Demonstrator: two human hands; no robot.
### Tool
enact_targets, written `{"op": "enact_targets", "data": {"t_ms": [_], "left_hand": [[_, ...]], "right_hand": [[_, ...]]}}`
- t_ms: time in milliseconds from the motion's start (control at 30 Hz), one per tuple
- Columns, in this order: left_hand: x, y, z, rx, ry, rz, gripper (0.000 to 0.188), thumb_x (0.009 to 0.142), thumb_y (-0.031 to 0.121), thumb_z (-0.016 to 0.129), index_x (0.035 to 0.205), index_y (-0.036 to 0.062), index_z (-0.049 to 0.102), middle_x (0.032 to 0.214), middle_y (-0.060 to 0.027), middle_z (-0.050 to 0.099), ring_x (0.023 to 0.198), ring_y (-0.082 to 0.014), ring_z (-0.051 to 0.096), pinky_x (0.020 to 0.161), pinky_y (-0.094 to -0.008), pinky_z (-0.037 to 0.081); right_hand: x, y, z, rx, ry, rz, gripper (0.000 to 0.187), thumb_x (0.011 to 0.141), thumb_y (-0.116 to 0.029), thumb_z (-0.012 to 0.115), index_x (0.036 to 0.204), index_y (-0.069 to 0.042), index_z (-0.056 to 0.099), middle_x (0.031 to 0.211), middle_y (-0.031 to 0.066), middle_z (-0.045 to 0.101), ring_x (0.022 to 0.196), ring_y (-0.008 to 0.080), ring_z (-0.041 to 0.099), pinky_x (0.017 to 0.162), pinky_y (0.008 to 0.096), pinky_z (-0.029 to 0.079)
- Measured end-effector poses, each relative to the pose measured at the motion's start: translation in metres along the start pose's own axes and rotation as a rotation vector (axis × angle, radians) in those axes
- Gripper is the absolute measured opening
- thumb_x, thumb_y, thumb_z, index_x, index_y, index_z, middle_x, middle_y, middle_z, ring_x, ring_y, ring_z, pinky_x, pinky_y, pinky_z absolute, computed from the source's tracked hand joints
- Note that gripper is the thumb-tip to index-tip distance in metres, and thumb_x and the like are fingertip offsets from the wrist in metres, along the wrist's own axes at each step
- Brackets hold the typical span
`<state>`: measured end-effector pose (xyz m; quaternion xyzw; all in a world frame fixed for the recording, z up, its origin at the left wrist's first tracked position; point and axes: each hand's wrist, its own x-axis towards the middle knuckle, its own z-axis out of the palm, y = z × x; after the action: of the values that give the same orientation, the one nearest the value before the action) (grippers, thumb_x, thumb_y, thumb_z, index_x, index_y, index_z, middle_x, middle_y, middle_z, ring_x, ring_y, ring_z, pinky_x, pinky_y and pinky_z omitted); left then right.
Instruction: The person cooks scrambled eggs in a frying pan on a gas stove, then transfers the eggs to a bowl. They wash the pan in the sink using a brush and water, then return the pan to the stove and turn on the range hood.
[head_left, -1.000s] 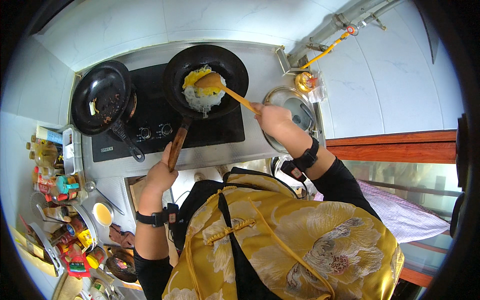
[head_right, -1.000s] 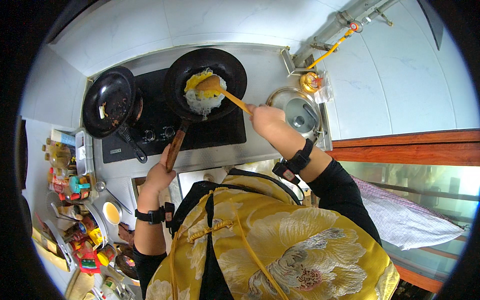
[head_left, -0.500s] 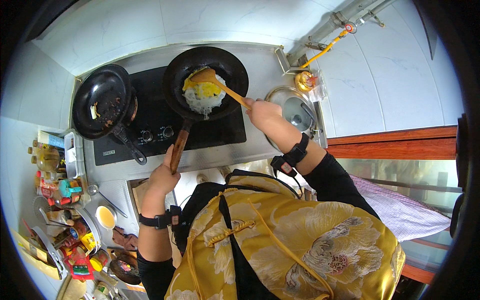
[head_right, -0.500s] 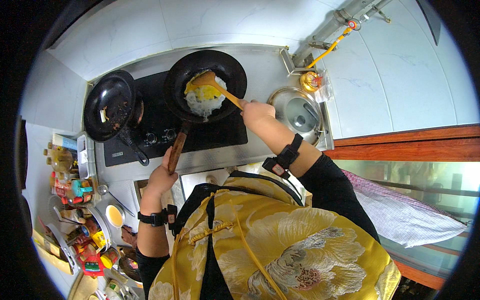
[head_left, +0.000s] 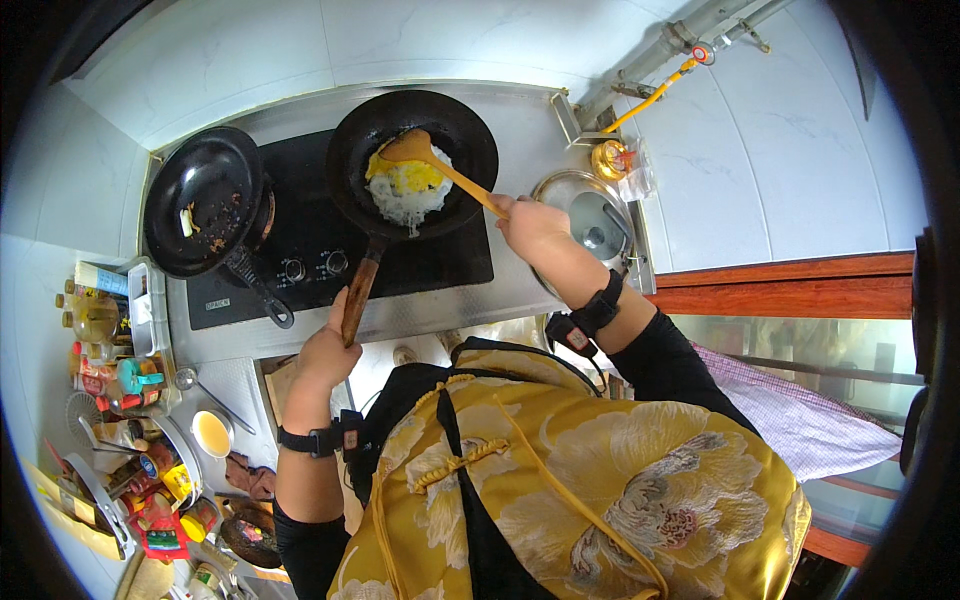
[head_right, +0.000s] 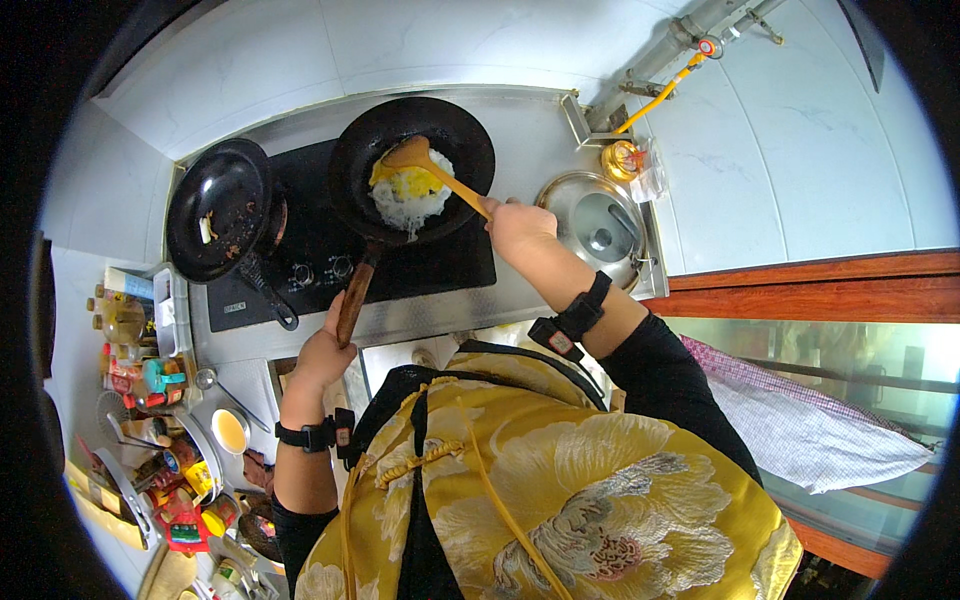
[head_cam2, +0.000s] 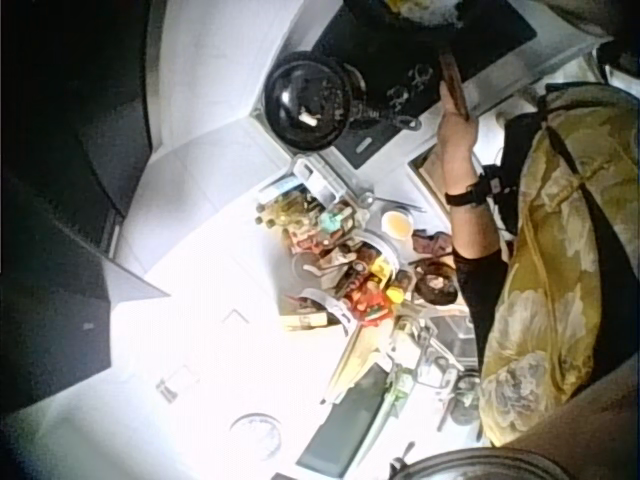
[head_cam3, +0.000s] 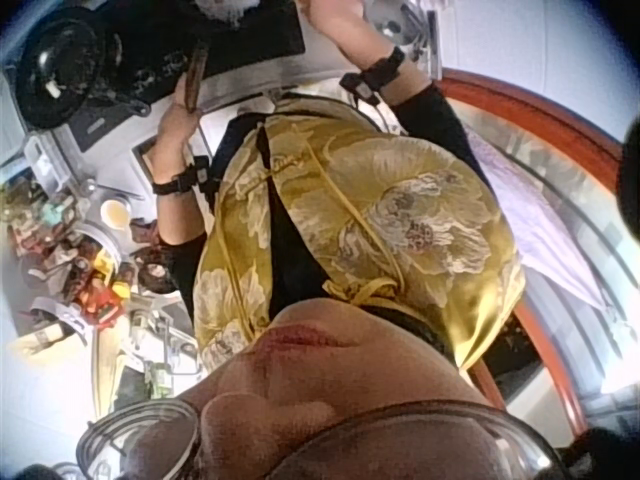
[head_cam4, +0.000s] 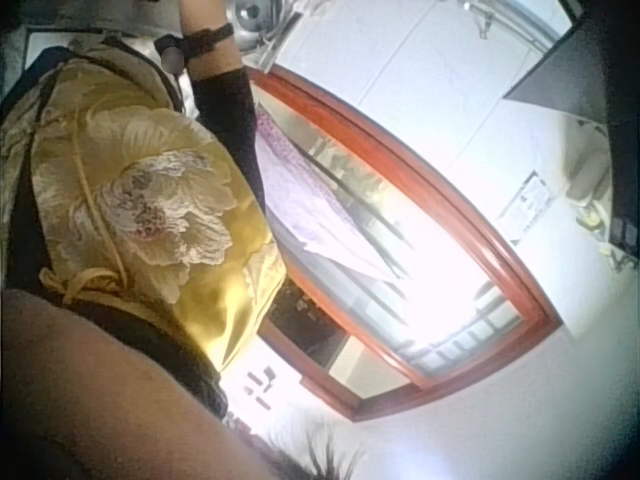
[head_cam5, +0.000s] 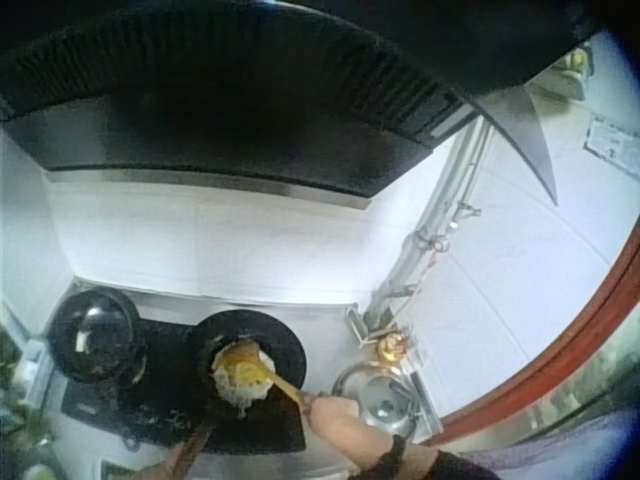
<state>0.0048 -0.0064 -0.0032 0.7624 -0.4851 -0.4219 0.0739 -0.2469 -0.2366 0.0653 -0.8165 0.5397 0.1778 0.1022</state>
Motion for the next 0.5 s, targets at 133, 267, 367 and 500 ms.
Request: {"op": "enact_targets", "data": {"t_ms": [133,267,367,500], "left_hand": [[0.0009,-0.0008,0.0001,0.009,-0.008,0.010,0.095,0.076,0.015,0.062,0.149,0.0316,0.005,0.100,-0.0239,0.065,0.093,-0.0417,0.062,0.084,-0.0460,0.050],[0.0009,-0.0001,-0.0009,0.024,-0.003,-0.010,0.095,0.075,0.015,0.063,0.149,0.0318,0.005,0.101,-0.0239,0.065,0.093,-0.0416,0.062,0.084,-0.0460,0.050],[0.0001,0.0013,-0.0003,0.013,-0.012,-0.008,0.096,0.075,0.015,0.063,0.149,0.0321,0.005,0.101,-0.0239,0.065,0.093,-0.0415,0.062,0.084,-0.0458,0.050],[-0.0004,0.0011,-0.0012,0.010,-0.004,-0.005,0.095,0.076,0.014,0.063,0.149,0.0329,0.004,0.101,-0.0234,0.065,0.094,-0.0412,0.062,0.084,-0.0456,0.050]], "right_hand": [[-0.0017,-0.0003,-0.0041,-0.003,-0.006,-0.035,0.041,0.091,-0.028,0.051,0.132,-0.029,0.049,0.109,0.0086,0.062,0.099,0.0280,0.063,0.079,0.0407,0.052],[-0.0039,-0.0004,-0.0067,0.004,0.004,-0.028,0.041,0.090,-0.028,0.054,0.131,-0.029,0.051,0.106,0.0080,0.064,0.097,0.0275,0.063,0.078,0.0405,0.052],[-0.0033,-0.0019,-0.0063,-0.002,0.015,-0.050,0.042,0.089,-0.028,0.055,0.131,-0.029,0.051,0.106,0.0074,0.065,0.096,0.0271,0.064,0.078,0.0407,0.051],[-0.0068,0.0006,-0.0089,-0.010,0.023,-0.113,0.042,0.088,-0.028,0.056,0.130,-0.029,0.052,0.105,0.0082,0.066,0.094,0.0280,0.064,0.076,0.0414,0.051]]}}
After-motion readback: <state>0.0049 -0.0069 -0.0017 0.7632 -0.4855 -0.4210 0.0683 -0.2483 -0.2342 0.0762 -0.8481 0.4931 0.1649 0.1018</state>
